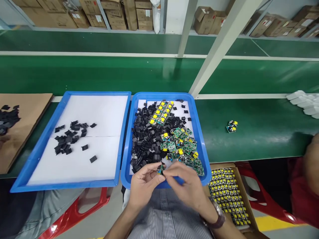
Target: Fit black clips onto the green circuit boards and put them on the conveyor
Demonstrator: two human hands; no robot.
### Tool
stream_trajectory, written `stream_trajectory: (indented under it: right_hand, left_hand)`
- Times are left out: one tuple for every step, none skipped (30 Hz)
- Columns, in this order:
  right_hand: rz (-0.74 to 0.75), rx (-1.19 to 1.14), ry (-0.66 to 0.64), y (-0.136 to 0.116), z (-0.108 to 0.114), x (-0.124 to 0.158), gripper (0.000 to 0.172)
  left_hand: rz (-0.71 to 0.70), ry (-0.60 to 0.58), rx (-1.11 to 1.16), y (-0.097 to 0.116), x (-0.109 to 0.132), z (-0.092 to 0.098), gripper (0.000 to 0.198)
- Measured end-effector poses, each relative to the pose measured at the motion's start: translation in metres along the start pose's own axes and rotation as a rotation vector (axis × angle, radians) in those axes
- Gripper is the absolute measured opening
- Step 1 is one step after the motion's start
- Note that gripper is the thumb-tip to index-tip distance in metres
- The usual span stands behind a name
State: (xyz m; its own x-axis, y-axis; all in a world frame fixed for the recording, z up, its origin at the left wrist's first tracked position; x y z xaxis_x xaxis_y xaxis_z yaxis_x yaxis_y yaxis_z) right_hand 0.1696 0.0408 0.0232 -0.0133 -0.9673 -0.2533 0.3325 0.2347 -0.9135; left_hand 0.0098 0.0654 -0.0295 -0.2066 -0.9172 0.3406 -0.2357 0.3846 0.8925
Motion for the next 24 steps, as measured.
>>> stream_trajectory:
  right_hand:
    - [-0.045,-0.049,-0.025,0.004,0.001,-0.003,0.020]
    - [-0.089,-0.084,-0.047,0.008,0.001,-0.005,0.018]
    - [-0.124,-0.098,-0.059,0.010,0.003,-0.007,0.016]
    - [-0.146,-0.092,-0.059,0.012,0.004,-0.008,0.016]
    - [-0.157,-0.078,-0.049,0.012,0.006,-0.010,0.016]
    - [-0.167,-0.070,-0.038,0.012,0.008,-0.010,0.016]
    - [-0.181,-0.079,-0.030,0.013,0.009,-0.011,0.015]
    - [-0.200,-0.105,-0.025,0.014,0.010,-0.010,0.014]
    - [-0.226,-0.148,-0.024,0.015,0.010,-0.010,0.012]
    - [-0.257,-0.203,-0.030,0.018,0.009,-0.008,0.011]
    - [-0.290,-0.264,-0.041,0.020,0.007,-0.007,0.009]
    - [-0.322,-0.327,-0.055,0.023,0.006,-0.006,0.007]
    - [-0.350,-0.389,-0.068,0.026,0.004,-0.005,0.005]
    - [-0.372,-0.441,-0.079,0.028,0.002,-0.003,0.004]
    - [-0.387,-0.481,-0.087,0.030,0.000,-0.002,0.004]
    - [-0.394,-0.504,-0.086,0.032,-0.001,-0.001,0.004]
    - [-0.393,-0.513,-0.074,0.033,-0.002,0.000,0.006]
    - [-0.386,-0.513,-0.053,0.034,-0.002,0.001,0.011]
    - [-0.373,-0.503,-0.026,0.034,-0.002,0.003,0.018]
    - [-0.352,-0.488,0.005,0.034,-0.002,0.005,0.024]
    - [-0.325,-0.466,0.034,0.032,-0.002,0.007,0.028]
    - [-0.295,-0.435,0.061,0.030,-0.001,0.009,0.030]
    - [-0.266,-0.399,0.086,0.028,0.000,0.011,0.029]
    - [-0.242,-0.360,0.105,0.026,0.000,0.013,0.027]
  left_hand:
    - [0.009,-0.003,-0.006,-0.001,0.000,-0.001,0.033]
    - [0.002,-0.009,-0.005,-0.001,0.001,-0.002,0.033]
    - [-0.023,-0.022,0.002,0.001,0.001,-0.003,0.032]
    - [-0.062,-0.044,0.010,0.003,0.002,-0.005,0.032]
    - [-0.108,-0.076,0.013,0.007,0.003,-0.007,0.035]
    - [-0.154,-0.115,0.001,0.010,0.004,-0.009,0.038]
    - [-0.198,-0.151,-0.029,0.013,0.005,-0.010,0.040]
    - [-0.240,-0.180,-0.083,0.016,0.006,-0.011,0.040]
    - [-0.286,-0.196,-0.157,0.018,0.007,-0.010,0.040]
    - [-0.338,-0.204,-0.242,0.020,0.008,-0.010,0.040]
    - [-0.400,-0.208,-0.327,0.022,0.010,-0.010,0.040]
    - [-0.468,-0.216,-0.402,0.024,0.012,-0.011,0.042]
    - [-0.536,-0.229,-0.463,0.026,0.014,-0.012,0.045]
    - [-0.592,-0.244,-0.508,0.026,0.017,-0.015,0.048]
    - [-0.630,-0.250,-0.539,0.026,0.019,-0.017,0.050]
    - [-0.647,-0.242,-0.562,0.026,0.020,-0.019,0.051]
    - [-0.648,-0.221,-0.580,0.025,0.021,-0.020,0.052]
    - [-0.642,-0.187,-0.594,0.025,0.021,-0.020,0.052]
    - [-0.637,-0.146,-0.605,0.024,0.021,-0.020,0.053]
    - [-0.638,-0.103,-0.612,0.025,0.021,-0.020,0.053]
    - [-0.644,-0.068,-0.618,0.025,0.021,-0.019,0.053]
    - [-0.650,-0.043,-0.624,0.026,0.021,-0.019,0.053]
    - [-0.657,-0.029,-0.634,0.027,0.021,-0.019,0.053]
    - [-0.667,-0.025,-0.646,0.028,0.021,-0.019,0.053]
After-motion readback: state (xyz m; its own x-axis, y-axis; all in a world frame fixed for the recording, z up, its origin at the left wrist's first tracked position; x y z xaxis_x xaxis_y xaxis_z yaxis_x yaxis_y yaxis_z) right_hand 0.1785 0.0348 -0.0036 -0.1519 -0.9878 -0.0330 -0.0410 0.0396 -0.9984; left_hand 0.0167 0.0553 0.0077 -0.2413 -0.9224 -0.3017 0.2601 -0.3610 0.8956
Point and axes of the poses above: each hand's wrist, its own x-axis away from the middle knuckle, its own z-axis out of the back of the hand, y = z × x, the point moved 6 cm from there along -x, towards the middle knuckle, and after that the axes turned 6 degrees about x, right-handed, at the moved point
